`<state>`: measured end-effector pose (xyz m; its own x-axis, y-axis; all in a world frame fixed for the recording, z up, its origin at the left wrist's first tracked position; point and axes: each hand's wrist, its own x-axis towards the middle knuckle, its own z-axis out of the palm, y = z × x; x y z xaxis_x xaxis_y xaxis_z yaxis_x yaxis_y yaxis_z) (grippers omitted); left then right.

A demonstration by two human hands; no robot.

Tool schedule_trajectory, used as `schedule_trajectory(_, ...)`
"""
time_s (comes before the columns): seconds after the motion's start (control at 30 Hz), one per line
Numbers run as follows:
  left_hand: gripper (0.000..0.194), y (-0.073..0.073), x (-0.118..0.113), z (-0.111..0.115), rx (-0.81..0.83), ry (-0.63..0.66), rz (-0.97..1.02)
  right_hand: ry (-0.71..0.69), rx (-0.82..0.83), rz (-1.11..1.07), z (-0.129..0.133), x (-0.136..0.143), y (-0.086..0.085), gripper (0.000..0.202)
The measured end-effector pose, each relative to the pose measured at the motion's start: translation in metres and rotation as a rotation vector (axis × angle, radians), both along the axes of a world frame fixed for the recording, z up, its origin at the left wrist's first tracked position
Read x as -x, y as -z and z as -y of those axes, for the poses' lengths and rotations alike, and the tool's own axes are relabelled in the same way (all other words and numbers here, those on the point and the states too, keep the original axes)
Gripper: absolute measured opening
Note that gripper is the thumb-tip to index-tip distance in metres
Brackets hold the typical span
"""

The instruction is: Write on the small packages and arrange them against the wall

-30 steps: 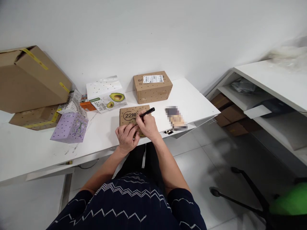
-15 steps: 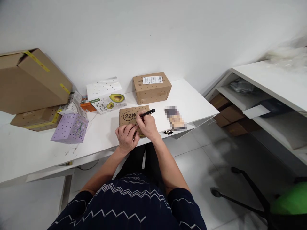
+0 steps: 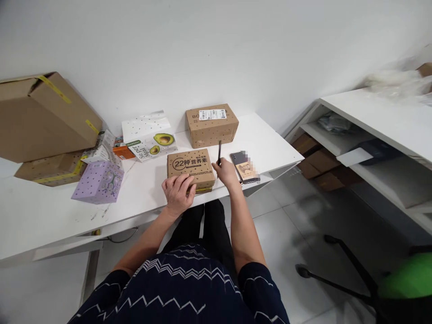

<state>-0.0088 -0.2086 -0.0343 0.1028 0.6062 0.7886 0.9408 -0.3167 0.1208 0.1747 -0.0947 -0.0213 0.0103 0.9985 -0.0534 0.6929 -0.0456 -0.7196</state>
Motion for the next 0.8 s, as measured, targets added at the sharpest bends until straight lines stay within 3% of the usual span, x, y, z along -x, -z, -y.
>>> schedule_trajectory(0.13,0.022,-0.001,-0.001,0.0,-0.026,0.0,-0.004,-0.101,0.137,0.3,0.001,0.01,0.015,0.022)
schedule_trajectory(0.37,0.024,0.003,0.0,-0.001,0.001,-0.001,0.002,-0.122,0.191,0.316,0.004,0.013,0.029,0.025)
schedule_trajectory(0.43,0.025,0.005,0.0,-0.002,0.001,0.006,0.009,-0.042,0.137,0.316,0.002,0.004,0.034,0.029)
schedule_trajectory(0.53,0.025,0.007,0.001,-0.002,0.004,0.0,0.005,0.2,0.017,0.402,-0.003,-0.017,0.044,0.04)
schedule_trajectory(0.63,0.024,0.007,0.001,-0.003,-0.014,-0.003,-0.005,0.375,0.023,0.489,-0.01,-0.041,0.054,0.062)
schedule_trajectory(0.7,0.024,0.007,0.001,-0.004,-0.04,-0.001,-0.014,0.384,0.085,0.483,-0.013,-0.053,0.059,0.071)
schedule_trajectory(0.8,0.025,0.007,0.001,-0.004,-0.062,0.001,-0.019,0.338,0.118,0.46,-0.016,-0.061,0.061,0.067)
